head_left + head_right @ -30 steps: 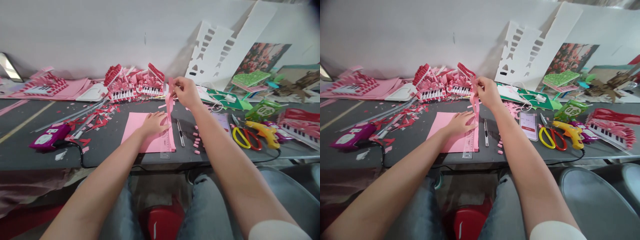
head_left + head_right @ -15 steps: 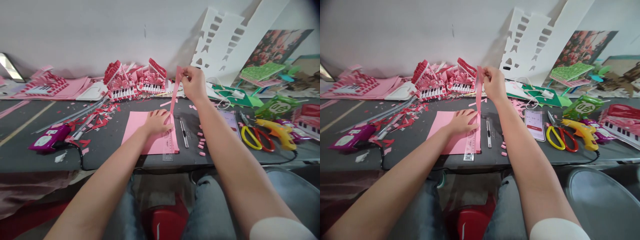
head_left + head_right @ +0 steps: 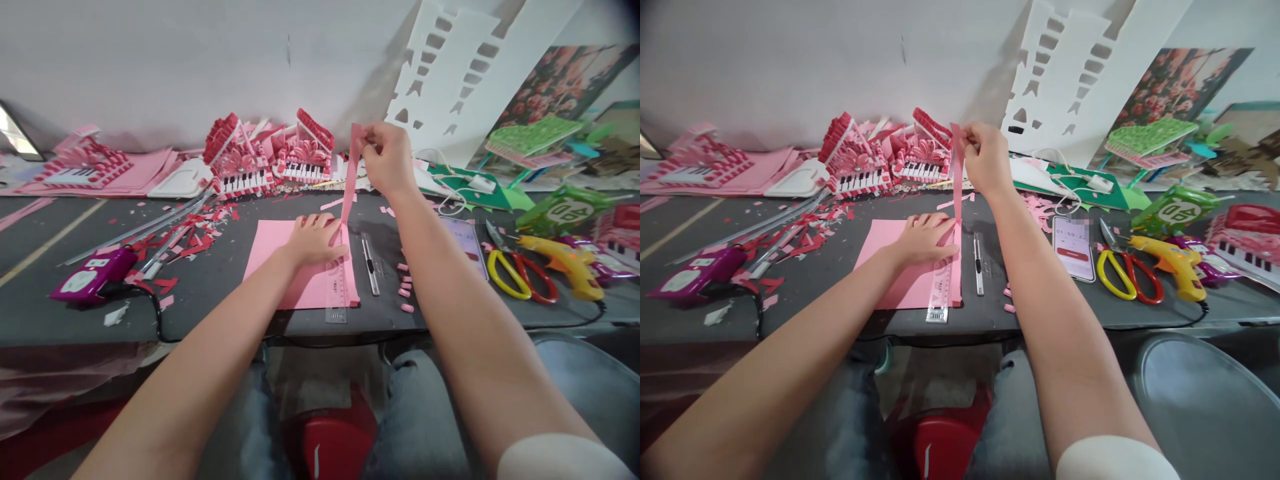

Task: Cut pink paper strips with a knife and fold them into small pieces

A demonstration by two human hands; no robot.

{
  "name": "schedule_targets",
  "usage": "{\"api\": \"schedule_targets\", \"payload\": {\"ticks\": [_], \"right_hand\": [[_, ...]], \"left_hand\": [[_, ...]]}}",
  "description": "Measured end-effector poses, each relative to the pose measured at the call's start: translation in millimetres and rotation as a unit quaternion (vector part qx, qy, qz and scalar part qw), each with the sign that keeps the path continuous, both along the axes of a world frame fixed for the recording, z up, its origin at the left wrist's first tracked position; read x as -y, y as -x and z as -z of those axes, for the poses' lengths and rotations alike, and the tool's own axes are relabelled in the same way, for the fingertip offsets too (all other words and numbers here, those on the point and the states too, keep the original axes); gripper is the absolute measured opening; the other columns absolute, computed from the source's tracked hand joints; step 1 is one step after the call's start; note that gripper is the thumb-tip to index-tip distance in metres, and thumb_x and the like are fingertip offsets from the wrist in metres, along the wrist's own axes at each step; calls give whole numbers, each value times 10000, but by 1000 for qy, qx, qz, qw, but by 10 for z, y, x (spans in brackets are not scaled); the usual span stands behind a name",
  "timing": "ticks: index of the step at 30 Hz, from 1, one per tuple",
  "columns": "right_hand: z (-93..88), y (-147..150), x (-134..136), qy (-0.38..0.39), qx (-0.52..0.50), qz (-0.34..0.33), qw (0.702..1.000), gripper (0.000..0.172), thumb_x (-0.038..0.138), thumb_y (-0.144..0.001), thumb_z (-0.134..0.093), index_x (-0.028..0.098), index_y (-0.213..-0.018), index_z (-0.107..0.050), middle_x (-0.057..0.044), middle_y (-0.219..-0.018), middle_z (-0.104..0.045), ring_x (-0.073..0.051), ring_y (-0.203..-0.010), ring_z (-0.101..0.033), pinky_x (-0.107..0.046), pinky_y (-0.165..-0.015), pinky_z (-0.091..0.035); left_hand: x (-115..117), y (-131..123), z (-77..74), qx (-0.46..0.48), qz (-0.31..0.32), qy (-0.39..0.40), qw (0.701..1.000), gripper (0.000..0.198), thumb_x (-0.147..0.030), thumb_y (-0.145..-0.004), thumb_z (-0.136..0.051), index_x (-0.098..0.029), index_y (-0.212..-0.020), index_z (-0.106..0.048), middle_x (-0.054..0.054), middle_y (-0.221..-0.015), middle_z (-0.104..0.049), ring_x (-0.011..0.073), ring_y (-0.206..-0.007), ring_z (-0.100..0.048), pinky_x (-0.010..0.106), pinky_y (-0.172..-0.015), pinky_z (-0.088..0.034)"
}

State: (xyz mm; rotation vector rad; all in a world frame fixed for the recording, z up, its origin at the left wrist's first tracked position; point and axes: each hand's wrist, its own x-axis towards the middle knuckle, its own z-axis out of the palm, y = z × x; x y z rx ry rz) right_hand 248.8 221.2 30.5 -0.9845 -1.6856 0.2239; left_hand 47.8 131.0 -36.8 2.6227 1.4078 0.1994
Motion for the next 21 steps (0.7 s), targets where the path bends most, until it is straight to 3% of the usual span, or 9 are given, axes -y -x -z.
{"api": "schedule_targets", "payload": {"ticks": [10, 21], "right_hand": [[-141, 5, 68, -20, -2, 28, 999, 305, 593, -967, -624, 289, -933, -627, -58, -908, -750, -255, -950, -668, -416, -843, -531], [-124, -96, 60, -36, -10, 38, 999, 355, 642, -978, -565, 299, -1018, -651, -68, -858, -715, -280, -1041, -671, -421, -833, -512]], "left_hand": [[44, 3, 15, 13, -3, 3, 1000, 636, -551, -933, -475, -263, -1497, -536, 140, -1606, -474, 403, -1445, -413, 626, -1195, -256], [51, 24, 37, 40, 2, -1, 999, 576, -525, -928, -497, -279, -1443, -566, 118, -1585, -501, 406, -1433, -432, 611, -1190, -272]]}}
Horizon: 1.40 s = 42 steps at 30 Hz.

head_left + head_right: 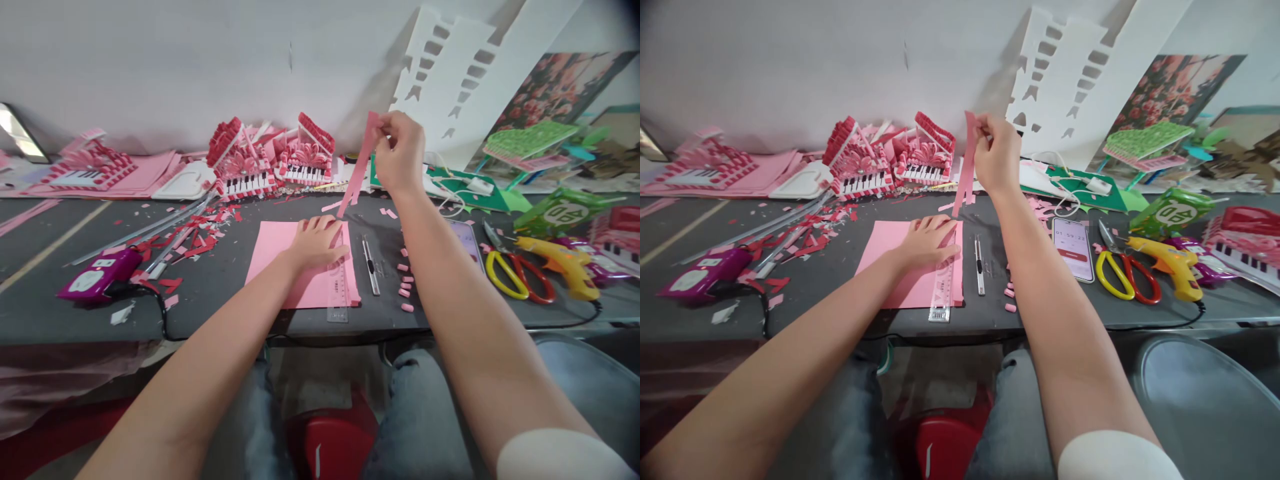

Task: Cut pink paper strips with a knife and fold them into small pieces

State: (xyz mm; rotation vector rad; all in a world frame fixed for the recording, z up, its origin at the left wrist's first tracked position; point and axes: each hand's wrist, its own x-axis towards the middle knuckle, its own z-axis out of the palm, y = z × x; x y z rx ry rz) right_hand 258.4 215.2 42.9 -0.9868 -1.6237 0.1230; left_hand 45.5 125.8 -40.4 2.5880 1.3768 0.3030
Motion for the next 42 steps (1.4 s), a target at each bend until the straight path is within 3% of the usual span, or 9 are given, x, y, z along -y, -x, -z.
{"api": "schedule_targets", "payload": {"ticks": [5, 10, 14, 18, 21, 25, 28, 36, 42], "right_hand": [[-161, 53, 170, -8, 1, 11, 1000, 325, 637, -981, -578, 332, -1066, -652, -69, -879, -709, -277, -1066, -653, -415, -828, -528], [-408, 168, 563, -2, -9, -5, 1000, 262, 543, -1019, -588, 285, -981, -617, -52, -937, -714, -196, -739, -635, -380, -715, -551], [-481, 226, 1022, 10, 4, -38, 999, 349, 600, -1007, -587, 260, -1039, -661, -52, -907, -714, -204, -770, -682, -364, -697, -573], [-311, 268, 1582, 83, -18, -96, 992, 282, 542, -994, -616, 286, -1056, -717, -49, -931, -741, -207, -768, -708, -372, -666, -594], [-44, 285, 1925, 144, -40, -145, 978, 211, 478, -980, -641, 299, -1013, -748, -45, -1032, -782, -206, -766, -717, -402, -686, -608], [242, 328, 2131, 181, -62, -144, 971, 164, 441, -937, -692, 309, -983, -778, -37, -956, -798, -249, -820, -733, -436, -708, -598], [288, 399, 2135, 185, -72, -150, 969, 140, 448, -888, -746, 316, -907, -790, -39, -962, -799, -275, -892, -741, -458, -763, -609], [244, 651, 2085, 214, -158, -173, 948, 224, 443, -788, -852, 291, -909, -740, -21, -855, -777, -239, -803, -746, -435, -780, -644], [338, 716, 2154, 191, -172, -140, 956, 195, 400, -840, -817, 216, -873, -759, -36, -881, -790, -193, -807, -740, -355, -782, -622]], "left_hand": [[-11, -19, 20, -10, -9, -2, 1000, 590, -532, -933, -508, -268, -1457, -570, 120, -1583, -510, 405, -1431, -441, 601, -1184, -292], [-22, -52, 13, -8, -33, -10, 999, 551, -479, -990, -445, -269, -1486, -562, 115, -1604, -517, 380, -1464, -458, 607, -1220, -268], [4, -49, -189, 124, -67, 22, 990, 577, -410, -954, -482, -220, -1491, -573, 114, -1643, -499, 347, -1536, -415, 545, -1284, -252], [234, 51, -474, 406, -85, 212, 885, 415, -404, -930, -439, -171, -1050, -760, 143, -1249, -777, 326, -1173, -722, 496, -1075, -537], [541, 197, -580, 489, -101, 286, 818, 350, -418, -900, -490, -169, -899, -736, 155, -1070, -808, 289, -883, -769, 491, -872, -620], [928, 363, -614, 487, -94, 97, 863, 247, -329, -824, -679, -206, -1025, -752, 105, -1161, -789, 268, -1033, -740, 429, -924, -613], [1099, 393, -623, 460, 17, 114, 880, 351, -395, -882, -742, -237, -1194, -765, 89, -1242, -784, 261, -1117, -743, 421, -1014, -600], [1180, 363, -500, 540, -52, 79, 837, 369, -528, -824, -847, -225, -1030, -810, 77, -1033, -833, 275, -951, -792, 444, -900, -657], [1163, 382, -434, 543, -38, 67, 836, 352, -487, -823, -872, -188, -1002, -824, 96, -986, -837, 255, -882, -795, 373, -795, -667]]}}
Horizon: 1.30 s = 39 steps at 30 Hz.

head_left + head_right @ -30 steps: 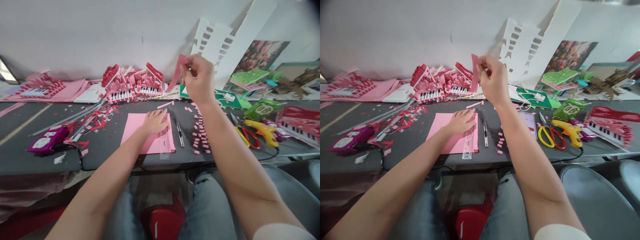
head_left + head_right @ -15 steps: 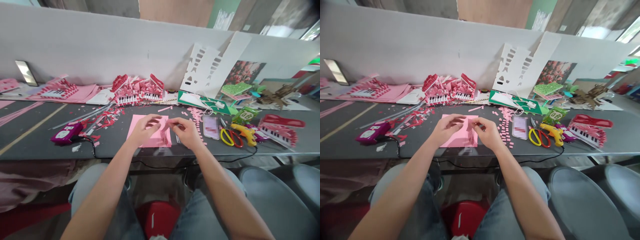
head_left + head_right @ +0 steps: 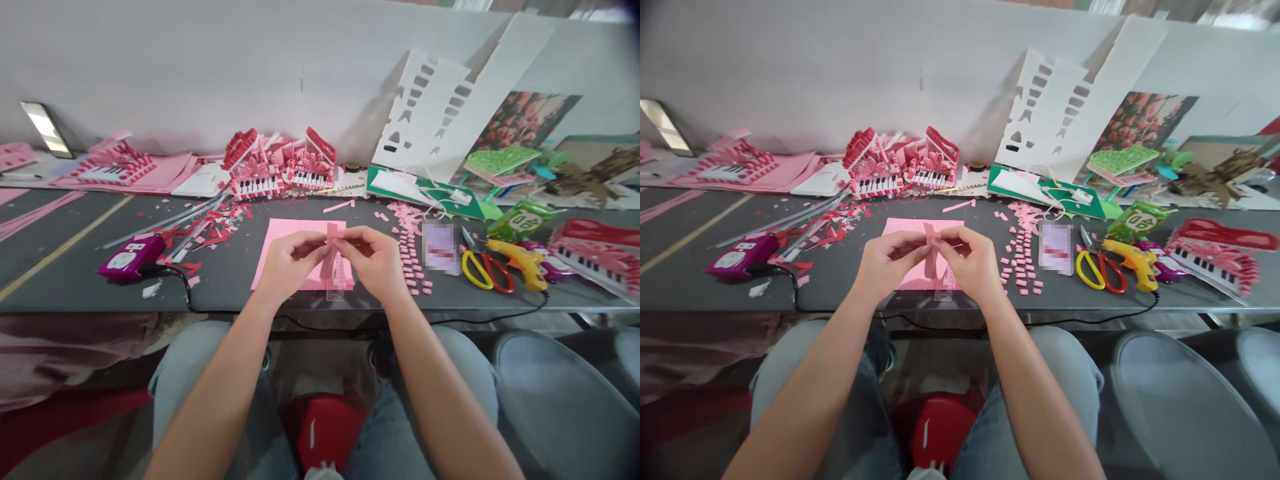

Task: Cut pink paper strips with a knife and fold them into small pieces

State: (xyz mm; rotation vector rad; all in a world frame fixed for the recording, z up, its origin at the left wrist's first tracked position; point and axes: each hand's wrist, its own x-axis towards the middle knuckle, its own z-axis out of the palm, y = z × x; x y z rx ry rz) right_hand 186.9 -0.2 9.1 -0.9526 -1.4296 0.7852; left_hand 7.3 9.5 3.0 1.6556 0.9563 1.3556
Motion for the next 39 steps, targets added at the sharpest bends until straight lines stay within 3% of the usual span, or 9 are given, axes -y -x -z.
{"api": "schedule_targets", "payload": {"ticks": [7, 13, 18, 26, 33, 39], "right_hand": [[68, -76, -38, 0, 31, -31, 999, 160, 348, -913, -740, 207, -938, -812, -58, -959, -818, -200, -843, -751, -363, -811, -612], [106, -94, -62, -1, 59, -31, 998, 191, 303, -889, -750, 199, -1049, -763, -65, -974, -804, -200, -874, -750, -361, -819, -600], [111, -78, -73, -11, 48, -23, 999, 155, 302, -884, -752, 195, -995, -732, -54, -924, -791, -191, -849, -746, -345, -794, -598], [96, -51, -52, -8, 61, -11, 998, 147, 301, -901, -713, 205, -950, -814, -50, -948, -826, -202, -825, -757, -368, -820, -621], [111, -42, -35, -10, 73, -23, 997, 198, 315, -917, -712, 216, -1018, -850, -58, -990, -832, -216, -877, -762, -354, -809, -613], [126, -14, -9, -53, 118, -16, 991, 211, 265, -952, -669, 228, -1050, -852, -57, -968, -802, -185, -855, -712, -315, -761, -571]], "left_hand": [[5, -40, -1, 3, 3, -3, 1000, 319, -441, -847, -853, -185, -1036, -830, 96, -998, -833, 237, -890, -788, 357, -825, -661], [-6, -27, 18, -29, -27, -3, 999, 287, -451, -876, -805, -170, -931, -831, 66, -834, -801, 200, -760, -743, 306, -693, -626], [-4, -22, -2, -46, 8, 9, 999, 246, -399, -885, -786, -171, -964, -835, 65, -850, -803, 192, -754, -733, 301, -688, -620], [27, 20, -55, -93, 57, 8, 994, 229, -358, -961, -707, -193, -1043, -844, 69, -956, -824, 216, -869, -756, 335, -795, -632], [-5, 44, -63, -57, -2, -1, 998, 319, -454, -898, -797, -181, -1059, -832, 100, -991, -824, 220, -862, -768, 336, -787, -640], [-4, 5, -43, -53, -9, -10, 998, 284, -446, -909, -770, -173, -952, -832, 78, -854, -805, 202, -780, -745, 310, -710, -615]]}}
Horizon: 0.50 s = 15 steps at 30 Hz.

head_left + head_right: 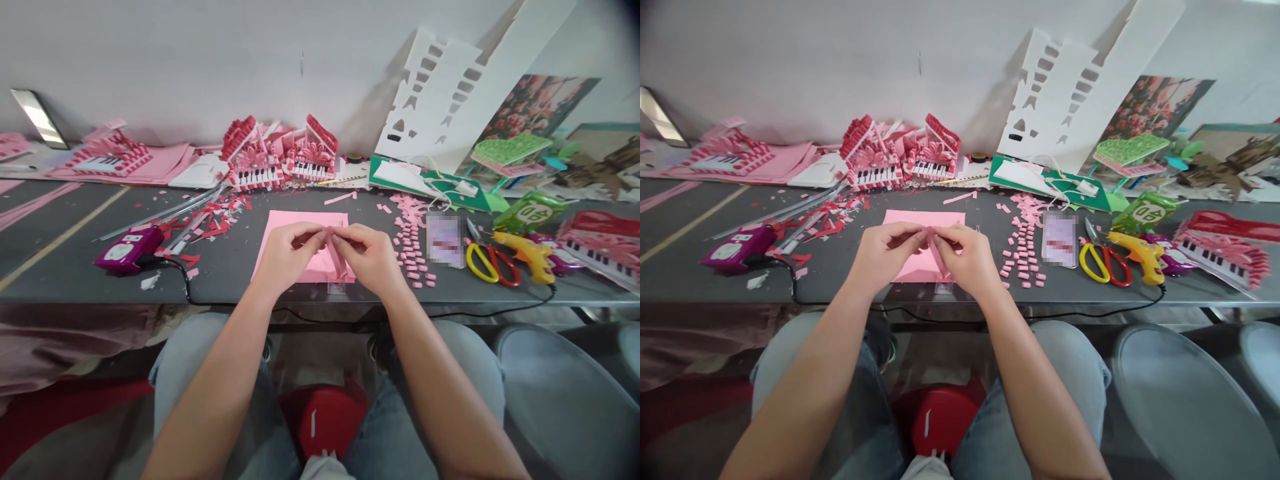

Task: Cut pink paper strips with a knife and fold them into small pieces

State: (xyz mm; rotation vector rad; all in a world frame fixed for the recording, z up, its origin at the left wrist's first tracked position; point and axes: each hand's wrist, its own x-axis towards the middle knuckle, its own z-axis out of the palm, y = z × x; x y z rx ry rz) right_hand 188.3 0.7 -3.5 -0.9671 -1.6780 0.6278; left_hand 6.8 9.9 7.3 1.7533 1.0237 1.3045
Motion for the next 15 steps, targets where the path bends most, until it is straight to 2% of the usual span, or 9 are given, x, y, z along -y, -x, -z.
{"api": "schedule_targets", "payload": {"ticks": [7, 12, 15], "right_hand": [[5, 24, 17, -15, 34, 7, 999, 254, 277, -996, -611, 231, -1081, -846, -62, -930, -737, -183, -839, -670, -324, -742, -529], [2, 43, 27, -5, 35, 22, 999, 244, 322, -1000, -614, 240, -1067, -834, -65, -940, -764, -202, -847, -686, -342, -744, -539], [4, 55, 34, 4, 16, 27, 999, 236, 338, -993, -625, 230, -1085, -814, -74, -1020, -795, -217, -906, -718, -362, -808, -569]], "left_hand": [[2, -4, -4, -9, -5, 13, 1000, 286, -435, -929, -728, -166, -884, -813, 65, -806, -774, 186, -739, -705, 312, -707, -601], [3, -12, 4, -2, 0, 32, 999, 311, -461, -932, -725, -164, -939, -818, 74, -819, -775, 195, -750, -710, 321, -710, -601], [2, -14, 9, 7, 6, 43, 999, 347, -494, -938, -721, -159, -939, -813, 78, -818, -774, 196, -752, -713, 319, -712, -603]]}}
